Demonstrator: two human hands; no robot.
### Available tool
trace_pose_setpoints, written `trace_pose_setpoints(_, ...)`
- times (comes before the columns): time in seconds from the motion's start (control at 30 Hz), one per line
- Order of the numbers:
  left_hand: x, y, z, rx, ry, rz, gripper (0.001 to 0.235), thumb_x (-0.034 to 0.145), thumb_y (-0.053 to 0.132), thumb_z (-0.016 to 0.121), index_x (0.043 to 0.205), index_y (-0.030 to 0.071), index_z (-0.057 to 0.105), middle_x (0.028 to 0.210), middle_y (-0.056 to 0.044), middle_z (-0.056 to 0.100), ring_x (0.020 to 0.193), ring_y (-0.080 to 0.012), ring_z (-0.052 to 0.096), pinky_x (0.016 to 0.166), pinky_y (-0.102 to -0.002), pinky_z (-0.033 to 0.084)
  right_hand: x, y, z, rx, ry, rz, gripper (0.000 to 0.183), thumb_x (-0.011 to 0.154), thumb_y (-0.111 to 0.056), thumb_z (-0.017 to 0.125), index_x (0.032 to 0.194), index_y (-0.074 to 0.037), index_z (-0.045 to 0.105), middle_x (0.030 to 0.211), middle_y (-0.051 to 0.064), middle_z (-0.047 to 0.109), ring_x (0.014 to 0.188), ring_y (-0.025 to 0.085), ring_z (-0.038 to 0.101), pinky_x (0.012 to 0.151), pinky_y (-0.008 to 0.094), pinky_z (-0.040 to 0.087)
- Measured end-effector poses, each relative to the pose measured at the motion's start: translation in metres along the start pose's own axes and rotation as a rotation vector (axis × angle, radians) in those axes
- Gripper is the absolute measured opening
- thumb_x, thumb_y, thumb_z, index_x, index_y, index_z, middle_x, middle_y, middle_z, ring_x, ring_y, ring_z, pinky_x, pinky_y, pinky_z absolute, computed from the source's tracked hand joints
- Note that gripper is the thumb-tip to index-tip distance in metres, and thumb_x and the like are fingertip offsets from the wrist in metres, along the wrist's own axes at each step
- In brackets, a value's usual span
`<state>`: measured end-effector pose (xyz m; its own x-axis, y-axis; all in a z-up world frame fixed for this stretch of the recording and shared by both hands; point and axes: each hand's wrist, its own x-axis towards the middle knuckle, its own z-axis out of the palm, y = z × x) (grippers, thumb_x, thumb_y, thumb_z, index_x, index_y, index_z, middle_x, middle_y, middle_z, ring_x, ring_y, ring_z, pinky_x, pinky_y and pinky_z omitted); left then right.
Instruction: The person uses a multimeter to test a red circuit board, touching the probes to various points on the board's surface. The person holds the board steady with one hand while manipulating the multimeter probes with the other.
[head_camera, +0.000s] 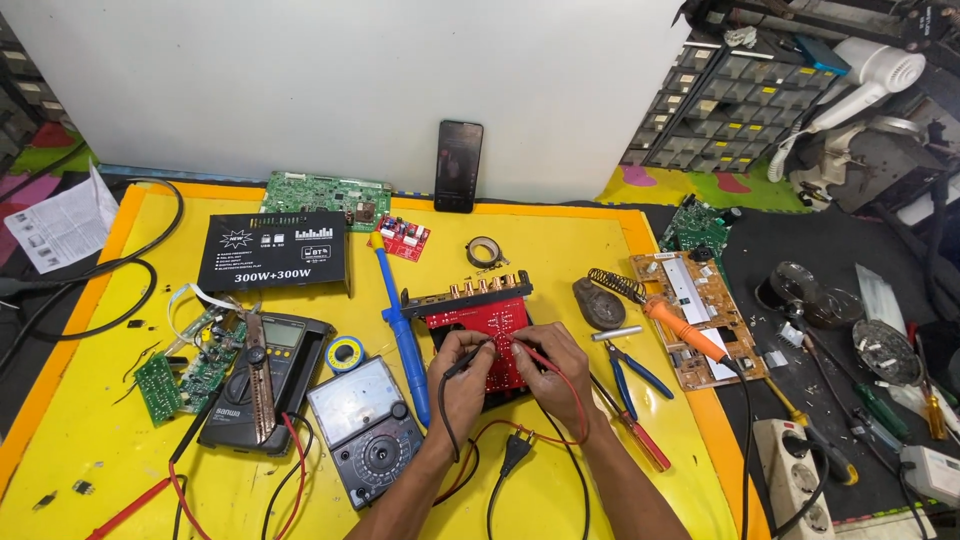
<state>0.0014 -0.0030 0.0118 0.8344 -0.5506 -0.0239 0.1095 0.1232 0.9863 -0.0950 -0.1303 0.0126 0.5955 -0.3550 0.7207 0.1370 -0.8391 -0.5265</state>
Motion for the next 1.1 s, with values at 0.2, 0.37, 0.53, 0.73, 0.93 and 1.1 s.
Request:
trace_pose_setpoints(0.2, 0.001, -0.005, 0.001, 0.009, 0.002, 0.020, 0.017, 0.089, 0.014, 0.068, 0.101, 0.003, 0.073, 0.072, -0.012, 0.070, 0.069, -0.0179, 0.058, 0.065, -0.035, 0.048, -0.002, -0.001, -0.001, 0.027, 0.004, -0.002, 0.010, 0.094, -0.010, 0.074, 0.103, -0.007, 0.078, 0.088, 0.012, 0.076, 0.079, 0.032, 0.072, 0.073, 0.042, 0.058)
trace_pose_setpoints(0.37, 0.000, -0.004, 0.001, 0.021, 0.006, 0.015, 0.018, 0.088, 0.015, 0.069, 0.100, 0.004, 0.074, 0.073, -0.011, 0.071, 0.070, -0.0174, 0.058, 0.066, -0.034, 0.049, -0.003, -0.001, -0.002, 0.030, 0.003, -0.011, 0.010, 0.095, -0.012, 0.073, 0.103, -0.007, 0.077, 0.088, 0.011, 0.076, 0.081, 0.031, 0.072, 0.073, 0.041, 0.058)
trace_pose_setpoints(0.53, 0.001, -0.005, 0.001, 0.019, 0.009, 0.003, 0.017, 0.088, 0.016, 0.069, 0.100, 0.005, 0.074, 0.074, -0.011, 0.072, 0.070, -0.0173, 0.059, 0.067, -0.034, 0.049, -0.004, 0.001, -0.003, 0.018, -0.002, -0.047, 0.010, 0.095, -0.012, 0.073, 0.103, -0.007, 0.077, 0.090, 0.011, 0.077, 0.082, 0.031, 0.072, 0.073, 0.040, 0.059)
trace_pose_setpoints(0.73, 0.002, -0.008, 0.000, 0.034, 0.005, -0.011, 0.017, 0.087, 0.017, 0.071, 0.099, 0.007, 0.075, 0.075, -0.010, 0.073, 0.072, -0.0165, 0.060, 0.068, -0.034, 0.050, -0.004, 0.003, -0.006, -0.016, -0.023, -0.094, 0.011, 0.093, -0.011, 0.075, 0.102, -0.006, 0.077, 0.092, 0.010, 0.078, 0.082, 0.030, 0.073, 0.073, 0.039, 0.060)
trace_pose_setpoints(0.93, 0.000, -0.007, 0.000, 0.025, -0.050, -0.011, 0.015, 0.091, 0.021, 0.067, 0.099, 0.010, 0.071, 0.091, -0.005, 0.074, 0.085, -0.0156, 0.070, 0.076, -0.029, 0.056, -0.007, 0.006, -0.010, -0.108, -0.134, -0.149, 0.016, 0.096, -0.013, 0.072, 0.108, -0.002, 0.071, 0.102, 0.012, 0.075, 0.090, 0.026, 0.069, 0.079, 0.036, 0.057)
trace_pose_setpoints(1.1, 0.004, -0.012, -0.001, 0.008, -0.044, -0.034, 0.016, 0.090, 0.022, 0.067, 0.099, 0.009, 0.071, 0.087, -0.006, 0.074, 0.083, -0.0150, 0.069, 0.074, -0.029, 0.056, -0.006, 0.007, -0.009, -0.117, -0.137, -0.151, 0.016, 0.095, -0.012, 0.072, 0.108, -0.003, 0.071, 0.101, 0.012, 0.075, 0.089, 0.026, 0.069, 0.077, 0.035, 0.057)
